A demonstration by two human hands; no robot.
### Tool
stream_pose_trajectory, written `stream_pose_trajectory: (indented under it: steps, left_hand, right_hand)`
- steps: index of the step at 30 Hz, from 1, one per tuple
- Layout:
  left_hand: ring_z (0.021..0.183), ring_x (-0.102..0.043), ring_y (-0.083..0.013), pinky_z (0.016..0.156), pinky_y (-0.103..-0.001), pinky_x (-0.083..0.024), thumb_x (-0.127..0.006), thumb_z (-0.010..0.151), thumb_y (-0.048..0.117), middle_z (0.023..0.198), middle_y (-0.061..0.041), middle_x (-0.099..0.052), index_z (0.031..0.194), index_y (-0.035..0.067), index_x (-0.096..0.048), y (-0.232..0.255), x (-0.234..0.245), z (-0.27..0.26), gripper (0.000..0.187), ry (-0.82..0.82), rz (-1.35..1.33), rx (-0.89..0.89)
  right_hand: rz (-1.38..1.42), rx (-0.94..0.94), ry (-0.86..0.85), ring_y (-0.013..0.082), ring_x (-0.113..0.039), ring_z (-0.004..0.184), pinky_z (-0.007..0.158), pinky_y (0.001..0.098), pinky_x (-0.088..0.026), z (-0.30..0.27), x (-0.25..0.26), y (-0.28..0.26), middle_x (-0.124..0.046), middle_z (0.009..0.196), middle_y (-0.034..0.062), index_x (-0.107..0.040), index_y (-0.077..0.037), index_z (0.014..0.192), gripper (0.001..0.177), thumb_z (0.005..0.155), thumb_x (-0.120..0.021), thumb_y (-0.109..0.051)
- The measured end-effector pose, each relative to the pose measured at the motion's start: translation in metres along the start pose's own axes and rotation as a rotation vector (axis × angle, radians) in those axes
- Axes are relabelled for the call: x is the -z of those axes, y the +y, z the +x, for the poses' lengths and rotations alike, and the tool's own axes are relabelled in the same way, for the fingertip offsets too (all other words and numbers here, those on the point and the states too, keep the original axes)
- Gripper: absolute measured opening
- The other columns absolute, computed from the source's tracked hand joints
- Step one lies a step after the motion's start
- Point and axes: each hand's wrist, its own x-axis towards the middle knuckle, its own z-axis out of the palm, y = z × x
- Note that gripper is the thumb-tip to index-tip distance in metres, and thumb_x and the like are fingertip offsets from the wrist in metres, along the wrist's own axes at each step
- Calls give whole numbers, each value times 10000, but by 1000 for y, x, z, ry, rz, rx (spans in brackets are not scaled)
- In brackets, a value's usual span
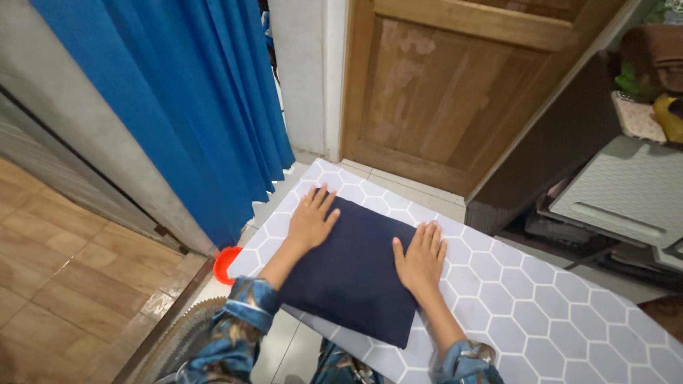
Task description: The person folds a white patterned shirt and a dark blue shirt on an ironing board. They smooth each garment, fold the sleeves and sides, then fold the shirts into neat rectangles and place them aside.
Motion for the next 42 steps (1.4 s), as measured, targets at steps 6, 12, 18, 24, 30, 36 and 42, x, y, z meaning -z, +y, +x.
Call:
stream_pose_trajectory:
  steps: [6,12,18,24,30,36,42]
  left_hand:
    - [1485,-366,-393,1238,-508,-272,-515,1009,292,1588,-205,-423,1512,-7,-460,8,-4,5,588,75,174,56]
    - [1524,-385,-336,1258,-465,-275,-595,913,209,1602,-208,-456,1493,-32,-488,112,17,-71,638,86,189,-272]
    - [1459,-386,-362,1193,-513,-273,-588,955,387,1552,-175,-452,1451,111,-532,90,85,-108,571,110,-15,-5]
    - [1433,-412,-399,1157,-519,-329,-550,1007,312,1573,-183,-471,1481,68,-514,66,93,-114,534,120,-11,47]
    - [1210,-601,-411,1012,-512,-487,-539,946,154,1348,-203,-603,1417,60,-549,101,101,-109,480,242,20,175]
    - [944,-729,-459,795,-546,-633,-519,938,548,1261,-238,-563,1572,136,-265,178,109,-93,798,-379,-954,722]
    - [972,-694,-375,824,-512,-569,-298,762,857,1232,-204,-592,1429,226,-454,193,95,-39,931,-434,-2203,941]
  right_hand:
    - [-48,9,-72,421,-120,1530,1208,557,-42,-4,21,-13,-223,1603,330,-262,138,1508,850,1000,-443,-520]
    - [56,352,99,413,-265,1528,1249,525,-162,-59,27,-63,-362,1581,311,-382,115,1485,675,999,-470,-346]
    - [73,352,17,401,-242,1503,1220,510,-175,-88,51,-52,-324,1568,317,-367,115,1470,733,977,-525,-405]
    - [341,165,153,524,-173,1442,1160,541,-202,-95,52,-23,-216,1520,475,-324,173,1442,857,866,-717,-325]
    - [1363,-424,-154,329,-679,1107,879,414,-603,-63,42,9,-591,1294,252,-382,21,1359,752,735,-791,-78]
    - [1547,-244,-540,212,-698,933,786,353,-587,-18,109,-7,-721,1018,121,-634,46,1171,434,751,-737,5]
    - [1176,428,-665,187,-686,907,808,310,-565,-29,234,-19,-727,980,92,-724,27,1140,441,701,-687,33]
